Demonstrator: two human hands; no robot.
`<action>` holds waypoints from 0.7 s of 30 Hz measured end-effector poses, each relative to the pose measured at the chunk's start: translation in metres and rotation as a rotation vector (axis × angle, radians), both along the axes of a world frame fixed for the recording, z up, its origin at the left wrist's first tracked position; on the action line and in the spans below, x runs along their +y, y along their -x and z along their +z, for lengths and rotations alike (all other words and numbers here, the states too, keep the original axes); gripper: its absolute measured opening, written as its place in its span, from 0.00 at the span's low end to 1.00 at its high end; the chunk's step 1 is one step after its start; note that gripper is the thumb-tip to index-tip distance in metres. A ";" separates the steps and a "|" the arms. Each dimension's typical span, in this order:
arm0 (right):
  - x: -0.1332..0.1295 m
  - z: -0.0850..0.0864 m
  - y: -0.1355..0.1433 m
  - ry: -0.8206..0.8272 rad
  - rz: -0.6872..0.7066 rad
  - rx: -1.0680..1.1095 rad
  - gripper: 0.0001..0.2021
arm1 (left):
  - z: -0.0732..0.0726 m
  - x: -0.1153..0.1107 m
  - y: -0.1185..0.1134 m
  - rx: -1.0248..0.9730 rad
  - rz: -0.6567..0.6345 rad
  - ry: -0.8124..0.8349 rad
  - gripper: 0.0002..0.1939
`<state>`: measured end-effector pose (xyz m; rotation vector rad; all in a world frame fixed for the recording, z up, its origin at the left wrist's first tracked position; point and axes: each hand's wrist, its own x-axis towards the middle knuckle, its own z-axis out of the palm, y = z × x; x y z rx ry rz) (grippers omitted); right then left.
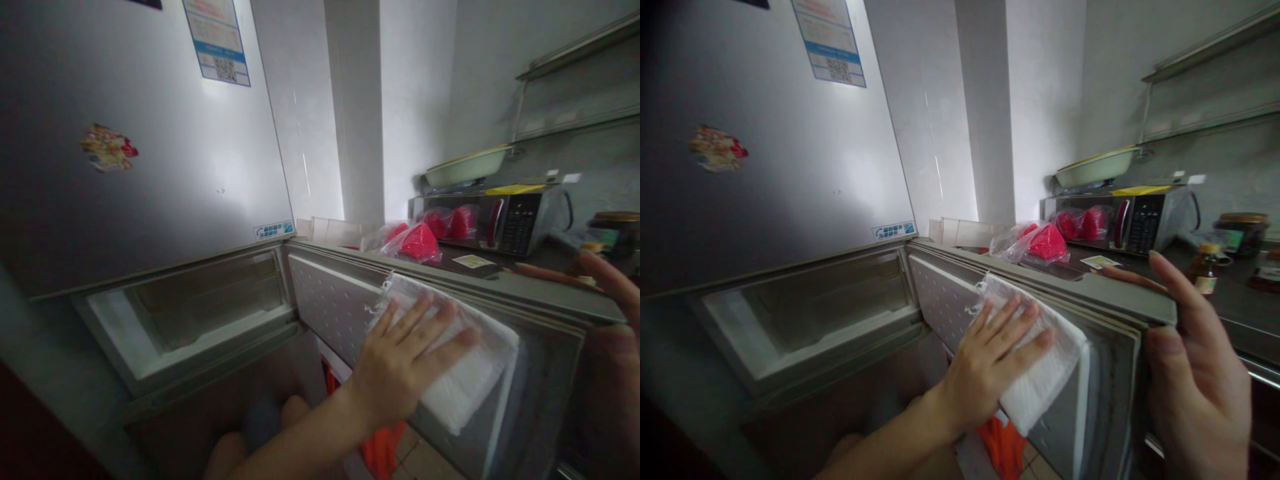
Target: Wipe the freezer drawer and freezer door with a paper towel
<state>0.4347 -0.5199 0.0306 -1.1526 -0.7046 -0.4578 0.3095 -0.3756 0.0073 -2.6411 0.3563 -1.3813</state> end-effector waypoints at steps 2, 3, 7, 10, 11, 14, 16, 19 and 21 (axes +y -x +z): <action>0.000 0.001 0.001 0.007 -0.015 -0.004 0.25 | -0.002 0.020 0.006 0.015 0.019 0.007 0.25; 0.000 0.001 0.001 0.011 -0.019 -0.004 0.25 | -0.004 0.033 0.009 0.029 0.034 0.034 0.26; -0.001 0.002 0.003 0.012 -0.023 -0.001 0.25 | -0.014 0.098 0.024 0.064 0.152 0.242 0.29; -0.001 0.002 0.004 0.025 -0.023 0.003 0.25 | -0.018 0.141 0.031 0.045 0.239 0.418 0.30; -0.001 0.002 0.005 0.032 -0.029 0.012 0.25 | -0.018 0.151 0.032 0.042 0.256 0.459 0.30; -0.002 0.002 0.004 0.045 -0.039 0.024 0.26 | -0.013 0.154 0.032 0.053 0.258 0.498 0.30; -0.002 0.001 0.001 0.039 -0.029 0.021 0.26 | -0.009 0.136 0.030 0.076 0.217 0.453 0.30; -0.003 0.000 -0.005 0.066 -0.063 -0.018 0.25 | -0.004 0.088 0.024 0.113 0.114 0.314 0.32; -0.003 -0.001 -0.009 0.103 -0.105 -0.058 0.25 | -0.002 0.053 0.019 0.144 0.042 0.205 0.32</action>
